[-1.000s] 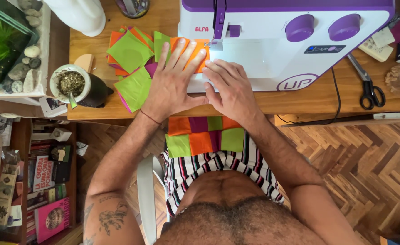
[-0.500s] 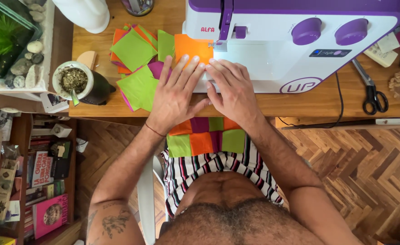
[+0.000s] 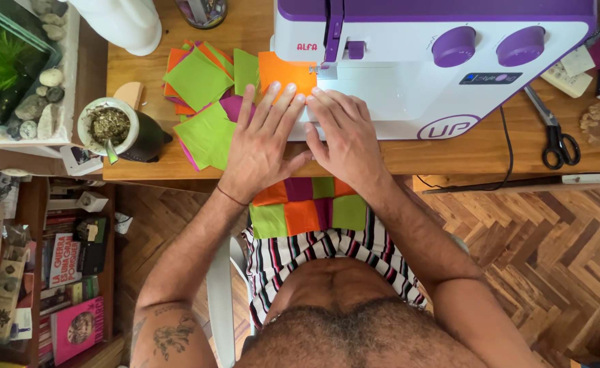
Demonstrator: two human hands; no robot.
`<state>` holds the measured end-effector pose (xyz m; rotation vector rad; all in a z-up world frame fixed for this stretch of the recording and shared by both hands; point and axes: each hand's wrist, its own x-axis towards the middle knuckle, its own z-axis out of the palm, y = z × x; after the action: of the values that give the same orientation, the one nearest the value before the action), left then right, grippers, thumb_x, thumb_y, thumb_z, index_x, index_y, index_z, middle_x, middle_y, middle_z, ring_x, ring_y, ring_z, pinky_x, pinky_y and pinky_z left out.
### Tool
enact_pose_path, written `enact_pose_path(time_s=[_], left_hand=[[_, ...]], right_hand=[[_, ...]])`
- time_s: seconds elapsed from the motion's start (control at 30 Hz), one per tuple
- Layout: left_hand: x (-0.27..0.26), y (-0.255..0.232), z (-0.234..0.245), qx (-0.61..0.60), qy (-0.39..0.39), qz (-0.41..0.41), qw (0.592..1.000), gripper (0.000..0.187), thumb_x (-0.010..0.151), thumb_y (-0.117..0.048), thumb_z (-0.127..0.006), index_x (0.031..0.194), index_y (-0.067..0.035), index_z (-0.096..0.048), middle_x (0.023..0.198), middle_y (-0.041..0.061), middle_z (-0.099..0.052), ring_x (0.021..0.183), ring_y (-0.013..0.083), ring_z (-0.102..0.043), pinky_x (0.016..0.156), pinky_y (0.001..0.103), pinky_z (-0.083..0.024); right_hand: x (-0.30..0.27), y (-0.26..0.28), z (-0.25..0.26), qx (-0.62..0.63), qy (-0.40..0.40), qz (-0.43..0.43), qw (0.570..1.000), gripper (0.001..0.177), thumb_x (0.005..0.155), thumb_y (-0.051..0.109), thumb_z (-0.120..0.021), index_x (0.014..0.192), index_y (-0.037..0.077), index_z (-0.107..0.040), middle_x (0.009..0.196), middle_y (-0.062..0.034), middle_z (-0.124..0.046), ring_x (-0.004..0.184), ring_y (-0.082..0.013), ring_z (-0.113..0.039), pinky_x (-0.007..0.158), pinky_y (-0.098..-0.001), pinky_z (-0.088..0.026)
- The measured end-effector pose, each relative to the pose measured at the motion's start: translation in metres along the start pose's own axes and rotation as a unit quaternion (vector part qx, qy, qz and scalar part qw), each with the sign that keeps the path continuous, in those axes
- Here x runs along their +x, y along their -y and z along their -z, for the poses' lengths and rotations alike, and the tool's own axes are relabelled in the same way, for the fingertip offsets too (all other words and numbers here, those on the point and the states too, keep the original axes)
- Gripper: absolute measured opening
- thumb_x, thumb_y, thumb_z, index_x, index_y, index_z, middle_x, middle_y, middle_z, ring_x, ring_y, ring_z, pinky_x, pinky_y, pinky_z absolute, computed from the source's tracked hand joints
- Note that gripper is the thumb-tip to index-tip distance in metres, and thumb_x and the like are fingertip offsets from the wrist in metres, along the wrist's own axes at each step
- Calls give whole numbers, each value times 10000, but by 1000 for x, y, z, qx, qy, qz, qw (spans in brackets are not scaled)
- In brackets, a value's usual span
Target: Sewing small squares of colored fabric together using a sewing machine to create a patchwork.
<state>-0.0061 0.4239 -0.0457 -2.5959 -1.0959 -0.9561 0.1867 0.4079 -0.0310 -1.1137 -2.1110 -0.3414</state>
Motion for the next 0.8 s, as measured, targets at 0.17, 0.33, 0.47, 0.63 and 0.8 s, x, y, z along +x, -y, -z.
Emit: enact_pose_path(time_s=[0.17, 0.33, 0.47, 0.63, 0.8], left_hand=[[1, 4, -1, 1, 4, -5, 1000, 900, 836, -672, -777, 1491, -90, -575, 1486, 131, -601, 1441, 318, -489, 1277, 579, -166], [1, 6, -2, -6, 3, -10, 1000, 875, 855, -675, -742, 1488, -94, -577, 1493, 125, -596, 1439, 311, -492, 1273, 587, -167], [2, 8, -4, -1, -2, -10, 1000, 882, 818, -626, -783, 1494, -99, -574, 1492, 122, -597, 1433, 305, -500, 1271, 593, -160], [2, 8, -4, -9, -1, -9, 1000, 878, 793, -589, -796, 1487, -96, -581, 1482, 123, -605, 1429, 303, -505, 1274, 590, -158], [6, 9, -1, -16, 6, -3, 1000, 841, 817, -577, -787, 1479, -94, -601, 1481, 127, -617, 1434, 305, -504, 1275, 592, -114]], right_hand=[[2, 4, -1, -12, 10, -13, 1000, 317, 1006, 218, -636, 1261, 31, -664, 1190, -165, -696, 1158, -298, -645, 969, -417, -488], [7, 12, 3, -35, 28, -27, 999, 332, 1005, 242, -641, 1251, 20, -658, 1157, -171, -693, 1148, -296, -639, 972, -413, -490], [12, 18, 7, -49, 52, -37, 997, 367, 994, 265, -663, 1242, -5, -655, 1142, -193, -686, 1147, -314, -630, 971, -427, -494], [13, 19, 8, -52, 76, -48, 995, 408, 994, 303, -665, 1259, -7, -656, 1145, -200, -685, 1156, -308, -615, 985, -432, -483], [17, 24, 10, -72, 85, -56, 992, 440, 987, 311, -688, 1265, -29, -661, 1165, -216, -687, 1166, -315, -603, 985, -434, -482]])
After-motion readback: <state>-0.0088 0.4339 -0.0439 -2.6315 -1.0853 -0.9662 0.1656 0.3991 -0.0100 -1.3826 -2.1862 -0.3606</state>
